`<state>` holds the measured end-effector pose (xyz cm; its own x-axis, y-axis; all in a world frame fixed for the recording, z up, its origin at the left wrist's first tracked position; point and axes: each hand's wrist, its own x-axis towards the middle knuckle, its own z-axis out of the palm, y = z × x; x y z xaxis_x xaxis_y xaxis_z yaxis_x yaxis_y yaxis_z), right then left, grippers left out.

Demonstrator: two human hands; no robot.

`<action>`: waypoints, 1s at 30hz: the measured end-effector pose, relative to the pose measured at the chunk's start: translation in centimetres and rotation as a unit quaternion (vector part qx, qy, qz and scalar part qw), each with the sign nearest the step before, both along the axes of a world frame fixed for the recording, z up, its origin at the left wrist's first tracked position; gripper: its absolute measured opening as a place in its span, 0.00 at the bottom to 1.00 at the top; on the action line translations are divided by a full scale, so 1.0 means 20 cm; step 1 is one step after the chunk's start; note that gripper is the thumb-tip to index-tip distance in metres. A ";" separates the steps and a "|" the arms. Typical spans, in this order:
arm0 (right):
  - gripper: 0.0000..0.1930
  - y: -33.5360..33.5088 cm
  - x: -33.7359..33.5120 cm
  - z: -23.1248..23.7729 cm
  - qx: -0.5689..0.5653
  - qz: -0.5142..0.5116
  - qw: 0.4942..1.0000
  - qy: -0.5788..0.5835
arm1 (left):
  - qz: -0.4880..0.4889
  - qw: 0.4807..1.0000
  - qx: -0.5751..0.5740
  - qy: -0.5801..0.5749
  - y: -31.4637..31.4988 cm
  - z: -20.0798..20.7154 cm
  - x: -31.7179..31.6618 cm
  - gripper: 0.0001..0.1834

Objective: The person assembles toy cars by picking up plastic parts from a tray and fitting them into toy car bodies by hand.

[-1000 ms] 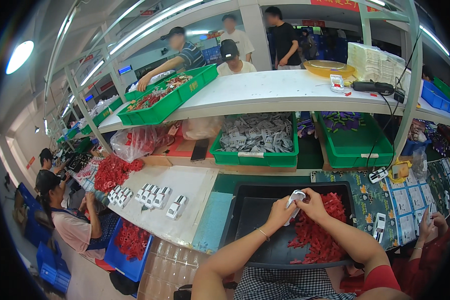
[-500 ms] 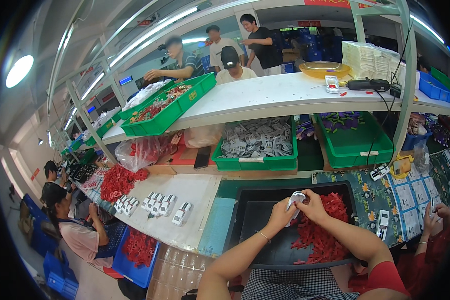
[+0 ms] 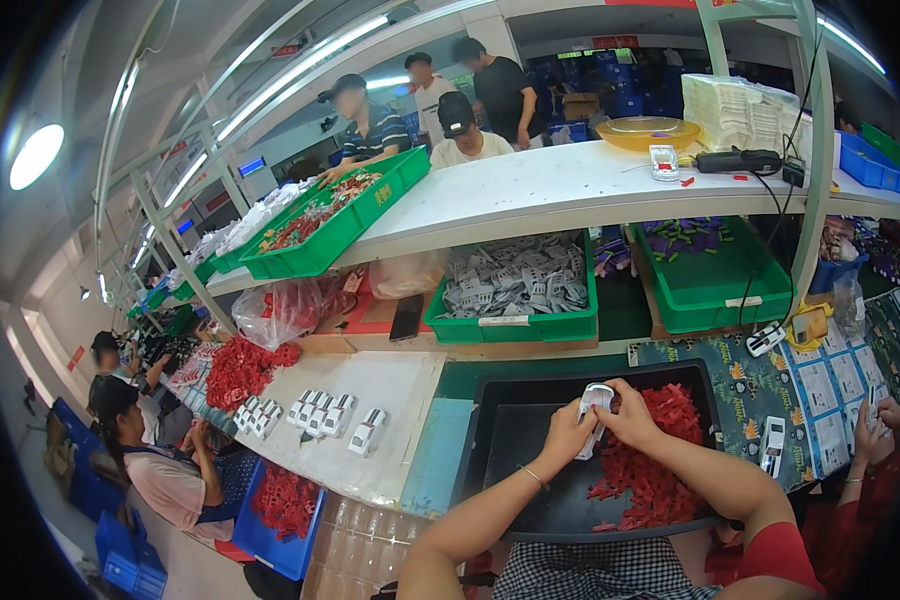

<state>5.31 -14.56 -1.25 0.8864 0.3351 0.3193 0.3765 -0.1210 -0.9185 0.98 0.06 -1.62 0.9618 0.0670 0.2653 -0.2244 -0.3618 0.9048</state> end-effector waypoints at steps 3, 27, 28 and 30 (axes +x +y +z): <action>0.18 0.00 -0.02 0.02 -0.004 -0.008 1.000 -0.015 | 0.002 1.000 0.007 0.001 0.00 0.01 0.00 0.14; 0.15 -0.03 -0.02 0.08 0.065 0.010 0.997 0.038 | -0.042 0.999 0.003 0.029 0.01 0.08 -0.01 0.12; 0.15 -0.04 -0.02 0.08 0.047 0.010 0.998 0.035 | -0.039 0.999 0.017 0.015 0.01 0.06 -0.01 0.12; 0.15 -0.04 -0.02 0.09 0.053 0.017 0.998 0.031 | -0.036 0.999 0.032 0.002 0.02 0.04 0.00 0.12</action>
